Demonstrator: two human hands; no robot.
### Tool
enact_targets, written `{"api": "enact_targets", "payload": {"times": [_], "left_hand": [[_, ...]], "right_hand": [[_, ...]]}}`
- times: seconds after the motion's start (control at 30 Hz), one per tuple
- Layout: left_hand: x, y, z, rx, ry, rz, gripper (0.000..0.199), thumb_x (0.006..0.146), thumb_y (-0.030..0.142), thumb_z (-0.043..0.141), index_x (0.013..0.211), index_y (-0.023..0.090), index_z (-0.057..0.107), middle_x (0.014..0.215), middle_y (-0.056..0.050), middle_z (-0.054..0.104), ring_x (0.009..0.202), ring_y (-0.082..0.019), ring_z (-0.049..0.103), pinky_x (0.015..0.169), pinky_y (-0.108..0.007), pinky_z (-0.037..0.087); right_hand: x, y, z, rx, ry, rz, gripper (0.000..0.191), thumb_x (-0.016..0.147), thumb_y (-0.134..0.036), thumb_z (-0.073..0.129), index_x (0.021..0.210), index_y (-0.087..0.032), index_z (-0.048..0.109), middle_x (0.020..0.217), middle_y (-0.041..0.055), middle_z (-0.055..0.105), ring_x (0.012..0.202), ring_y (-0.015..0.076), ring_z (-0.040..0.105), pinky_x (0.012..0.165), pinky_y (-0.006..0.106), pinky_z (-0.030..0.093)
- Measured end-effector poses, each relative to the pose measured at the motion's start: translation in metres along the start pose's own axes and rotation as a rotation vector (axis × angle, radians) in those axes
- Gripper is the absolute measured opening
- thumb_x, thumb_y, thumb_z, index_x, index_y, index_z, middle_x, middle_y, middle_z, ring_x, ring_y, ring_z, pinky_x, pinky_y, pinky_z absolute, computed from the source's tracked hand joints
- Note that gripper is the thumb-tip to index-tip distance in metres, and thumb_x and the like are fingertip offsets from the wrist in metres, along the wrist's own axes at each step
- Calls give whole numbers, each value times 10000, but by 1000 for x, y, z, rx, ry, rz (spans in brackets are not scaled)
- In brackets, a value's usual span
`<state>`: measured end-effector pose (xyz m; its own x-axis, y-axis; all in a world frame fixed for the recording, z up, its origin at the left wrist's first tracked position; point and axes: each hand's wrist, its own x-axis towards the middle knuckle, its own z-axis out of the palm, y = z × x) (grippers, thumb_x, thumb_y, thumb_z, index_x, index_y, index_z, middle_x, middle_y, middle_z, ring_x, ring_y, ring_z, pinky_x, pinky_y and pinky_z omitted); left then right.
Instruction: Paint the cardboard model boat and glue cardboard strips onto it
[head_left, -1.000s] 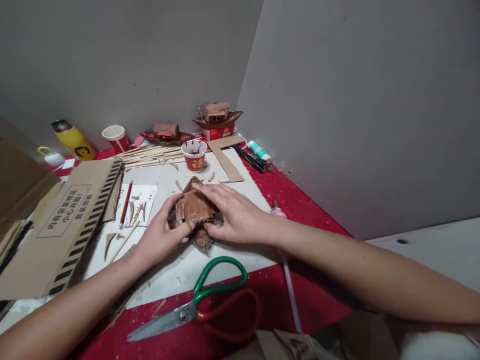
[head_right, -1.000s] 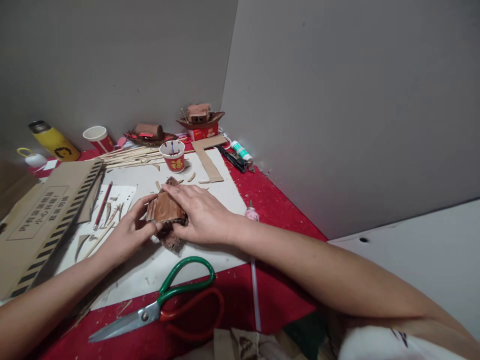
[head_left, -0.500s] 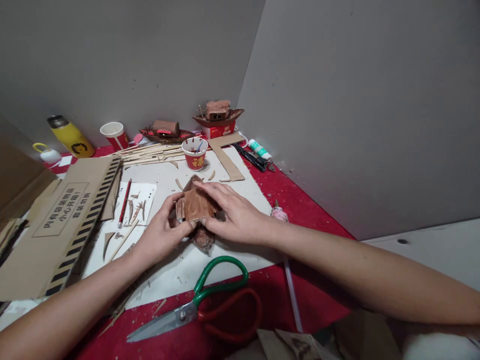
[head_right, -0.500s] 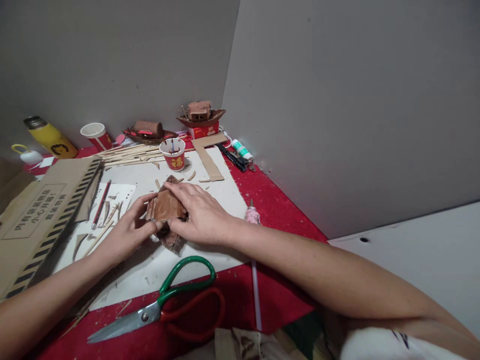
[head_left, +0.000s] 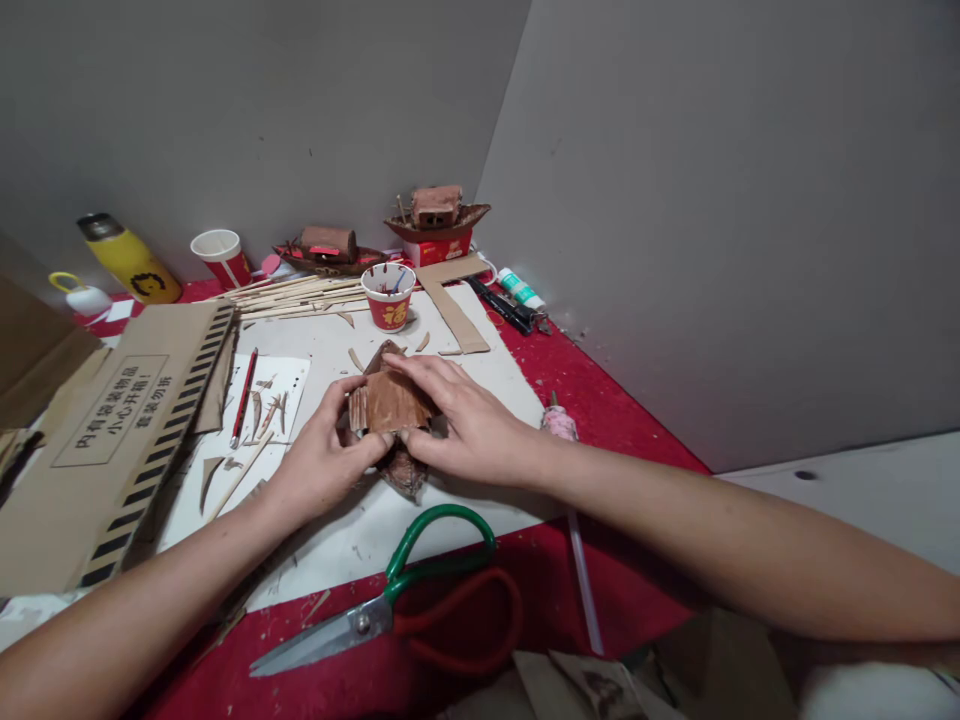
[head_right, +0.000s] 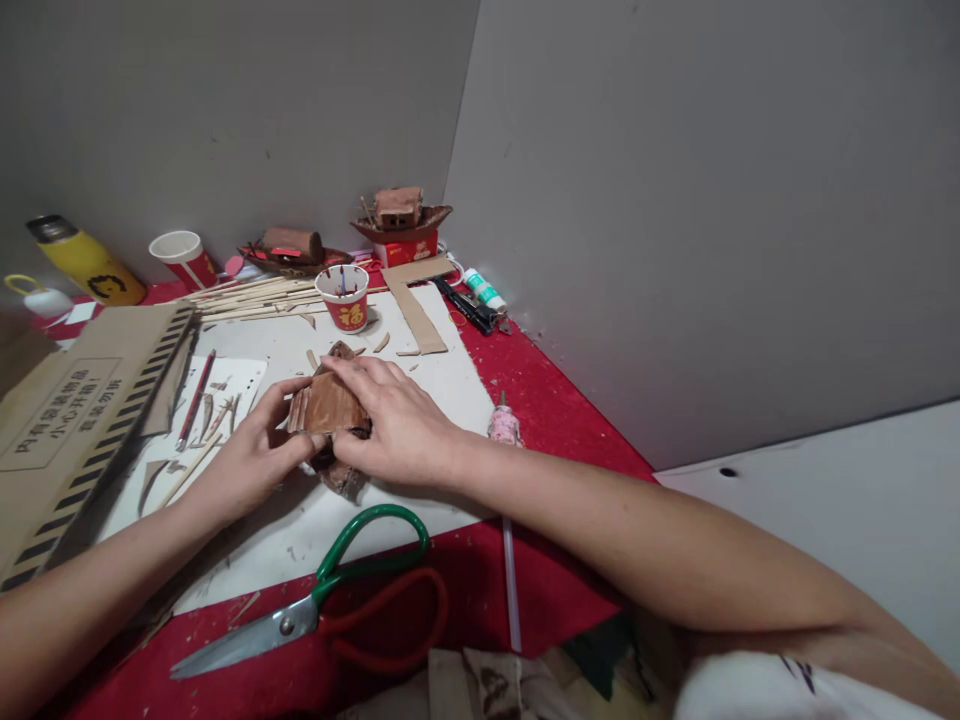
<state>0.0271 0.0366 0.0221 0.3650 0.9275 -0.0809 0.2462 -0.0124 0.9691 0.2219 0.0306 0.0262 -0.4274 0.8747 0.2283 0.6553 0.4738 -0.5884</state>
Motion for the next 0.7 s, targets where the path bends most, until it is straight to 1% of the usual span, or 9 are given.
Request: {"api": "enact_targets", "payload": {"times": [0.13, 0.23, 0.37, 0.47, 0.57, 0.7], "left_hand": [[0, 2, 2, 47, 22, 4, 614, 748, 340, 658, 1304, 168, 462, 1246, -120, 659, 1100, -282, 648, 961, -430, 508], [-1, 0, 3, 80, 36, 28, 598, 771, 341, 637, 1312, 161, 456, 1245, -115, 645, 1077, -267, 650, 959, -418, 509], [-2, -3, 2, 114, 39, 47, 577, 795, 319, 626, 1320, 162, 447, 1248, -114, 637, 1055, -253, 656, 941, -399, 516], [-2, -5, 2, 129, 33, 57, 573, 813, 319, 624, 1334, 166, 440, 1244, -114, 641, 1021, -247, 666, 914, -395, 524], [-3, -6, 2, 129, 29, 50, 571, 829, 308, 624, 1346, 156, 437, 1232, -120, 645, 1034, -251, 663, 928, -400, 518], [-3, -7, 2, 83, 19, 40, 558, 843, 298, 619, 1353, 170, 433, 1280, -124, 624, 1063, -256, 658, 954, -417, 514]], "right_hand": [[0, 2, 2, -11, 16, -20, 723, 789, -292, 577, 1475, -166, 384, 1403, 186, 493, 1309, 338, 471, 1088, 573, 409], [0, 2, 3, -21, 22, -26, 706, 798, -304, 567, 1467, -164, 390, 1399, 186, 497, 1311, 337, 474, 1087, 572, 411], [0, 2, 1, -21, 2, -26, 719, 790, -285, 561, 1473, -156, 378, 1421, 191, 485, 1328, 334, 463, 1106, 569, 399], [0, 2, 1, -20, -9, -24, 742, 772, -286, 586, 1474, -171, 373, 1439, 188, 471, 1341, 344, 445, 1107, 587, 392], [-1, 2, 2, -16, -8, -26, 732, 777, -293, 593, 1469, -190, 377, 1440, 184, 464, 1350, 352, 431, 1101, 603, 387], [-2, 1, 4, -9, -3, -21, 696, 794, -275, 570, 1460, -192, 387, 1438, 183, 452, 1356, 343, 419, 1114, 595, 372]]}}
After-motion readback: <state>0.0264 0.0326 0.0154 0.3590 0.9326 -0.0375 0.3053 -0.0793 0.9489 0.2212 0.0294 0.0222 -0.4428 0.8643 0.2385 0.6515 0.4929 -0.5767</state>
